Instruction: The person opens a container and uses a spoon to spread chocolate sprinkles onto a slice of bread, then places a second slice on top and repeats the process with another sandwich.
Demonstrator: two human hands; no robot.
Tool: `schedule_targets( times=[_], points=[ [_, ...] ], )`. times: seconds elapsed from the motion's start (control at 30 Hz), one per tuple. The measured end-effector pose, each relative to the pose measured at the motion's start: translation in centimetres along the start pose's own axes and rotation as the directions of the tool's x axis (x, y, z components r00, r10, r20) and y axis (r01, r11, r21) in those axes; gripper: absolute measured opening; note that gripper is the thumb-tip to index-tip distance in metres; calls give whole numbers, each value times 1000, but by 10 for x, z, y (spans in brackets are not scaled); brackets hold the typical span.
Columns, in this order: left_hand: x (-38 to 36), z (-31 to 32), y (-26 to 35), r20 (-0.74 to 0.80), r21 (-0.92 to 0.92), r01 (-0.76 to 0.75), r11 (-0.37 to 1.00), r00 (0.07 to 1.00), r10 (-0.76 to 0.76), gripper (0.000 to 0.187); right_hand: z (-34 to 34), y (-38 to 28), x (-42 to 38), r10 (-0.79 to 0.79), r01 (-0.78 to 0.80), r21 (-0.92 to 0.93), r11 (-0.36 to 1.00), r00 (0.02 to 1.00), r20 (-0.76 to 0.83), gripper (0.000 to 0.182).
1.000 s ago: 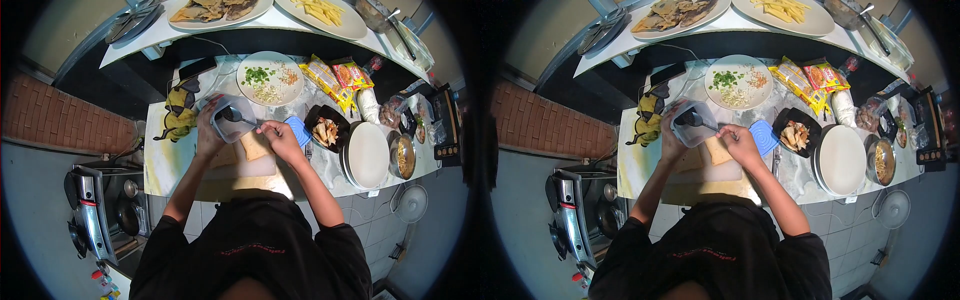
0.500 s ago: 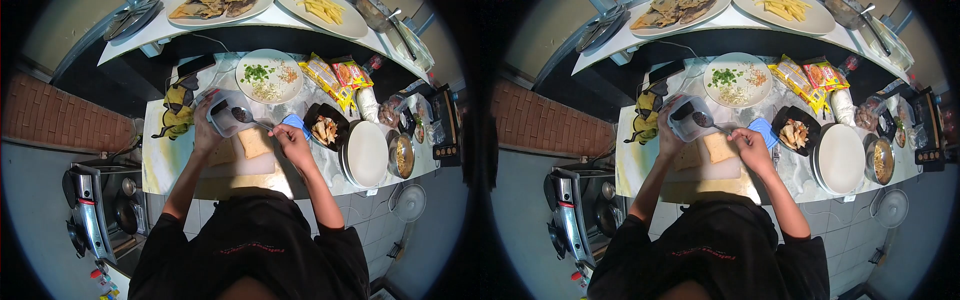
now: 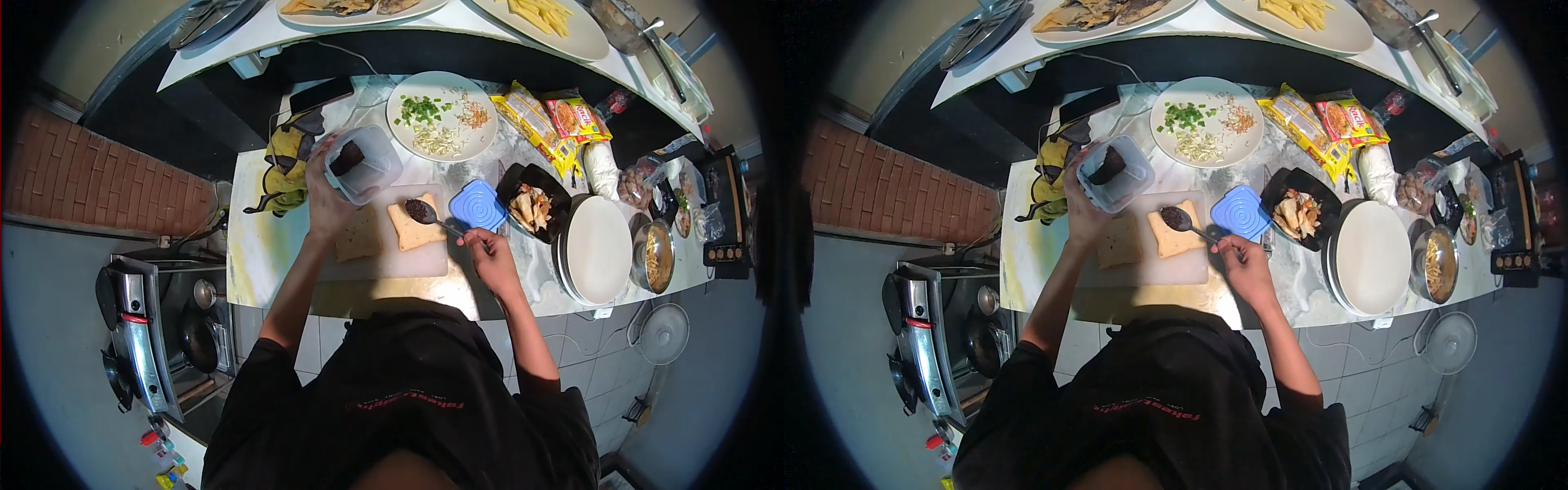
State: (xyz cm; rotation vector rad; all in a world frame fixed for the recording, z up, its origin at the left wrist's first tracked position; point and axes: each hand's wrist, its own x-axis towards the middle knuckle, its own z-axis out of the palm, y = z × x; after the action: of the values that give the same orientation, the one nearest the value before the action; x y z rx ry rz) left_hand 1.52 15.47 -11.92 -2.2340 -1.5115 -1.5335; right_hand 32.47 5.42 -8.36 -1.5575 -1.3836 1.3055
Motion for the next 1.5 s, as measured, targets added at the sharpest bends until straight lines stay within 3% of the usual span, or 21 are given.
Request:
schedule_targets(
  times=[0.07, 0.13, 0.27, 0.33, 0.57, 0.8, 0.87, 1.1, 1.5],
  points=[
    [3, -3, 3, -6, -2, 5, 1000, 1000, -5, 111, 6, 12, 4, 2, -2, -25, 1000, 1000, -18, 21],
    [5, -8, 10, 29, 2, 75, 997, 997, -75, 111, 15, 22, 8, -271, 253, -145, 957, 954, -128, 19],
    [1, -11, 10, 28, -18, 106, 994, 994, -105, 111, 19, -1, -3, -135, 112, -266, 958, 988, -70, 18],
    [2, -11, 10, 25, 2, 103, 995, 994, -103, 111, 25, -7, -8, -207, 172, -417, 892, 978, -40, 16],
    [2, -14, 12, 36, 27, 88, 996, 995, -89, 112, 33, 1, -14, -302, 243, -570, 785, 953, -8, 12],
    [1, -14, 10, 31, 2, 112, 994, 993, -112, 112, 34, -8, -17, -338, 241, -571, 785, 939, -68, 10],
    [1, -13, 11, 40, -7, 140, 990, 989, -140, 111, 40, -10, -20, -302, 211, -503, 838, 947, -106, 9],
    [-1, -13, 8, 8, 15, 106, 994, 994, -106, 111, 61, -6, -30, -303, 264, -466, 845, 953, -10, 10],
    [-2, -15, 7, 5, 53, 52, 997, 999, -52, 114, 70, -3, -31, -263, 206, -476, 855, 963, -55, 8]
  ],
)
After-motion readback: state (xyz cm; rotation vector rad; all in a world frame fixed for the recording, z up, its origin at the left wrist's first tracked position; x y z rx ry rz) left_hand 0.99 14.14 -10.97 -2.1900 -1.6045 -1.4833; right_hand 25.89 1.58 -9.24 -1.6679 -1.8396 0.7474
